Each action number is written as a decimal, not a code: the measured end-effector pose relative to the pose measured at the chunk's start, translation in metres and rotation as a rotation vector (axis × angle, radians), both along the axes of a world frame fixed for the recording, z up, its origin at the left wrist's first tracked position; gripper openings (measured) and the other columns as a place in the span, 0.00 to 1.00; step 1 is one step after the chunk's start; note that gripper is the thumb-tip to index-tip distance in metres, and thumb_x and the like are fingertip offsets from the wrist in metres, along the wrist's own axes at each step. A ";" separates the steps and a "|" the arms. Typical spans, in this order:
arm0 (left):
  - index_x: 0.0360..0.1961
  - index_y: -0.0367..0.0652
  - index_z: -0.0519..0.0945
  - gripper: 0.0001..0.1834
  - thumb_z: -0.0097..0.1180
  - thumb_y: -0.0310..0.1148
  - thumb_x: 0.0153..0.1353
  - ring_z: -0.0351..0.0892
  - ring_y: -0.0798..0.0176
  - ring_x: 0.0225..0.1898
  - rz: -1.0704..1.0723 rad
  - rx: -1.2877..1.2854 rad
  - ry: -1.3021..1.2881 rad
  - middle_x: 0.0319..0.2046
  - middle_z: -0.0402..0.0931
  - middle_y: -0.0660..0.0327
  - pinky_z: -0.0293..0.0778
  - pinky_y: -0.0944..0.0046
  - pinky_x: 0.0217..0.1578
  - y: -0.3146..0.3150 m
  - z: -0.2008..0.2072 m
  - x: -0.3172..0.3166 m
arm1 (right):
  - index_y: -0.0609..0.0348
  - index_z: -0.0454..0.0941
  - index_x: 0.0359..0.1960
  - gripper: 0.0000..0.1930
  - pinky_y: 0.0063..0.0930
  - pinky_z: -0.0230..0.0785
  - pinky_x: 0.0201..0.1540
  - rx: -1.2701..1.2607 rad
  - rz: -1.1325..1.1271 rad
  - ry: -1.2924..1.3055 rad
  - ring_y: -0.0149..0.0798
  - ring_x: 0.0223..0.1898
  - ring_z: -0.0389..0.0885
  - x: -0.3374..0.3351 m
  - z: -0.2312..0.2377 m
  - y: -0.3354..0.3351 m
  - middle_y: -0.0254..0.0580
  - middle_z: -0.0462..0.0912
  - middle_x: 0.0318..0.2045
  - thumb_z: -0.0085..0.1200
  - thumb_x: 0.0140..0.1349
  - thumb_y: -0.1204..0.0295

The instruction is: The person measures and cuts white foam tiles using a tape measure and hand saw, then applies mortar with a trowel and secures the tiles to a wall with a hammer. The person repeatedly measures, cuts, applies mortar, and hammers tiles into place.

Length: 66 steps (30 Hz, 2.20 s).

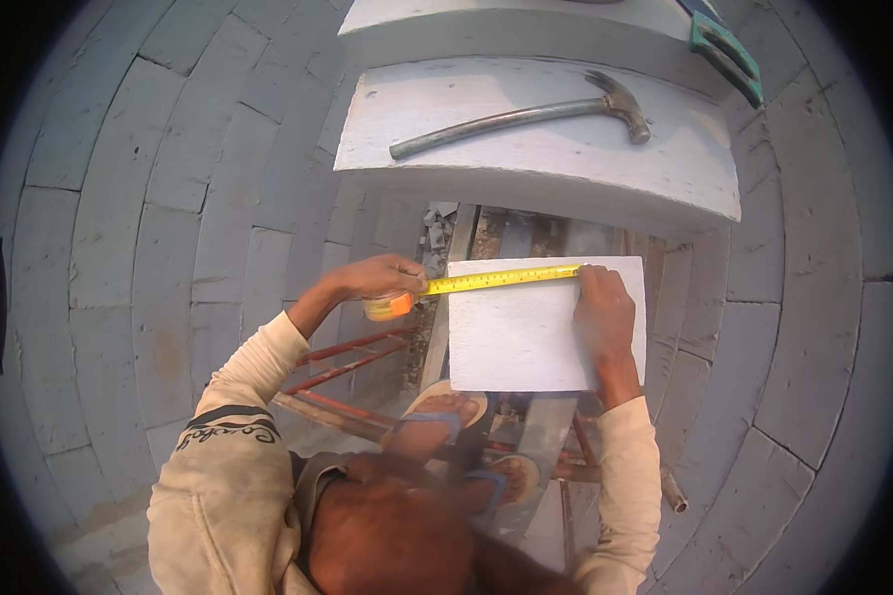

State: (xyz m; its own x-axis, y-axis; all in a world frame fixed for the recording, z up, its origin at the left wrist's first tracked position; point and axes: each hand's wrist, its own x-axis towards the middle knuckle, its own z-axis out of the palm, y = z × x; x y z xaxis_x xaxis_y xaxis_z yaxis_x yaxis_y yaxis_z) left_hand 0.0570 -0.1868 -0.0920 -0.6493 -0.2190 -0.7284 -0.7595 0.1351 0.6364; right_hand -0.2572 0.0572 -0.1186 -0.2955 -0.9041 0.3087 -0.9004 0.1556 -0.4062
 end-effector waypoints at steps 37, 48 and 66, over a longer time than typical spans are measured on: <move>0.49 0.38 0.88 0.19 0.58 0.43 0.70 0.86 0.56 0.39 -0.133 -0.336 0.012 0.38 0.88 0.51 0.77 0.53 0.46 -0.004 0.003 -0.040 | 0.62 0.79 0.41 0.12 0.39 0.81 0.40 -0.104 0.020 0.119 0.47 0.40 0.83 0.019 -0.017 -0.027 0.46 0.81 0.37 0.60 0.55 0.86; 0.43 0.38 0.91 0.16 0.61 0.40 0.65 0.85 0.62 0.33 -0.003 -0.354 0.050 0.32 0.89 0.54 0.78 0.59 0.41 0.000 0.000 -0.041 | 0.64 0.78 0.42 0.15 0.40 0.81 0.41 -0.021 0.033 0.083 0.48 0.40 0.82 0.023 -0.008 -0.029 0.48 0.81 0.38 0.63 0.53 0.87; 0.46 0.37 0.91 0.18 0.60 0.39 0.63 0.88 0.57 0.33 -0.026 -0.226 0.009 0.33 0.90 0.50 0.81 0.57 0.43 0.092 0.009 -0.007 | 0.61 0.74 0.38 0.15 0.48 0.77 0.39 0.194 0.069 -0.104 0.52 0.40 0.78 0.053 0.023 0.063 0.46 0.76 0.36 0.59 0.48 0.85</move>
